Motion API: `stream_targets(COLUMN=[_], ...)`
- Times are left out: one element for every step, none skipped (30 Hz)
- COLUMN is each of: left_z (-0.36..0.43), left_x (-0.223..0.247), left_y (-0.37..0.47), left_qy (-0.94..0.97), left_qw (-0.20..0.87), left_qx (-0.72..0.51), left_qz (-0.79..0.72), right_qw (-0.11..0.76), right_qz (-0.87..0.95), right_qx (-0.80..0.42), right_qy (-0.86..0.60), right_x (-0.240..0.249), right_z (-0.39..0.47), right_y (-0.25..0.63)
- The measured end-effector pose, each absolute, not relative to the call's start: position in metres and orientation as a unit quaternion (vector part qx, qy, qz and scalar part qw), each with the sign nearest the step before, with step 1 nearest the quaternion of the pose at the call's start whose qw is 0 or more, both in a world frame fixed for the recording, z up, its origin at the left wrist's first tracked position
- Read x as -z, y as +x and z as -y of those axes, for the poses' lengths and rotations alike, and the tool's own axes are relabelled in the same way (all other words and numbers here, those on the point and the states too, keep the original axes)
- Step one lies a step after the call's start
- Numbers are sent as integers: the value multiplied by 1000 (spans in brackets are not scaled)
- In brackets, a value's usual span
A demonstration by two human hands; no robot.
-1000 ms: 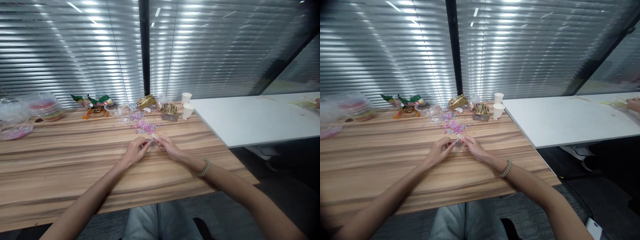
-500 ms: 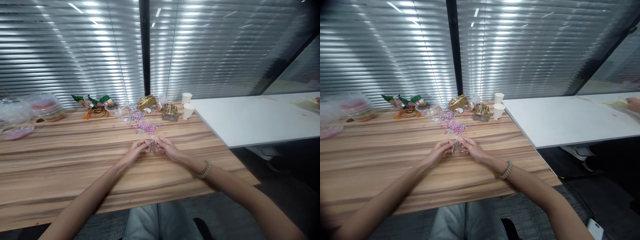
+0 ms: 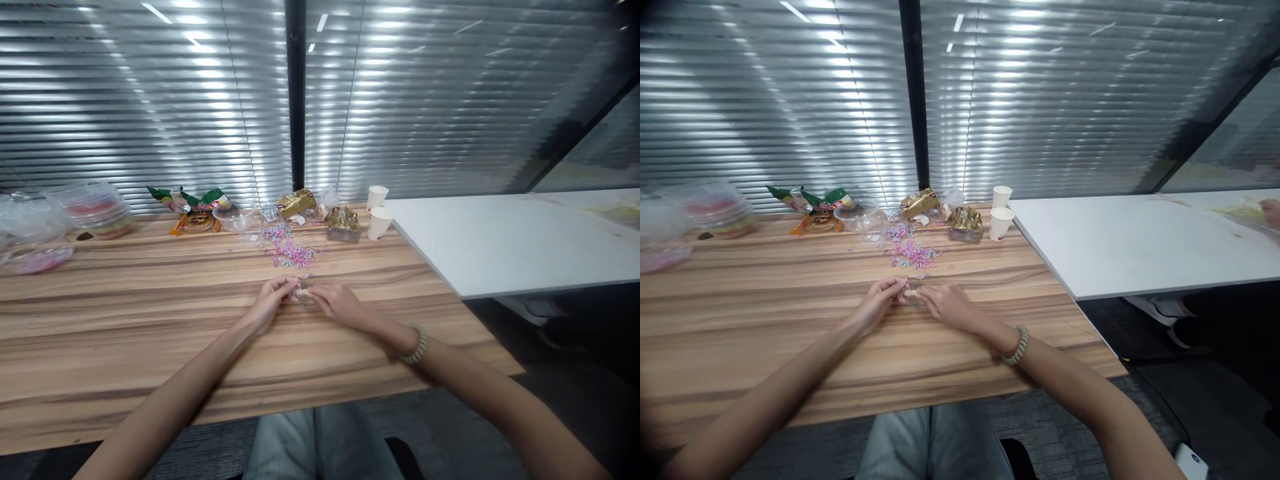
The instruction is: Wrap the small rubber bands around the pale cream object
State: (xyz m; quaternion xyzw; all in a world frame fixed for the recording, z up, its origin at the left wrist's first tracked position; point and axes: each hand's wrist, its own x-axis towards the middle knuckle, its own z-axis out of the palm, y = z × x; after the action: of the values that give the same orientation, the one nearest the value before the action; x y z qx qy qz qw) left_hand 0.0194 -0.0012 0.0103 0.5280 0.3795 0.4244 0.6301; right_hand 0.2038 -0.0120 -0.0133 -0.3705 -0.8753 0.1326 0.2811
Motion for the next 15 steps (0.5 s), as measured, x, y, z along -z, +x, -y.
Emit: stream_targets(left_z=[2,3,4,5,7,8,9,10,11,11,12,12,11,11,11], left_x=[-11,-12,-14,-15,-16,-17,-18,-18,-18,-18,-18,-19,-20,-21,-23], left_y=[19,19,20,20,21,21,22,23,23,23,23,22,21,20,19], left_qy=[550,583,622,662,699,729,752,768,779,788,795,800,806,812,819], left_qw=[611,585,552,515,478,445,419,398,379,357,329,299,272,253,247], left_qx=[-426,-425,-421,-416,-409,-403,-397,-394,-393,-398,-407,-418,-425,-426,-422], left_qz=[-377,-371,-362,-351,-339,-328,-319,-311,-307,-305,-306,-309,-310,-307,-301], right_qw=[278,277,275,273,272,275,281,290,302,317,336,357,378,397,415], right_qz=[874,872,869,867,863,857,850,842,832,821,808,793,777,761,743], right_qx=[-123,-115,-109,-105,-102,-102,-104,-109,-120,-135,-155,-180,-208,-239,-270], right_qy=[-380,-388,-396,-404,-413,-423,-434,-442,-450,-455,-459,-459,-458,-454,-450], right_x=[13,12,12,12,12,12,12,12,12,12,11,11,10,10,10], right_z=[12,13,13,14,14,14,14,14,14,13,13,13,14,14,14], right_y=[204,204,203,203,203,203,203,202,202,200,199,198,196,195,194])
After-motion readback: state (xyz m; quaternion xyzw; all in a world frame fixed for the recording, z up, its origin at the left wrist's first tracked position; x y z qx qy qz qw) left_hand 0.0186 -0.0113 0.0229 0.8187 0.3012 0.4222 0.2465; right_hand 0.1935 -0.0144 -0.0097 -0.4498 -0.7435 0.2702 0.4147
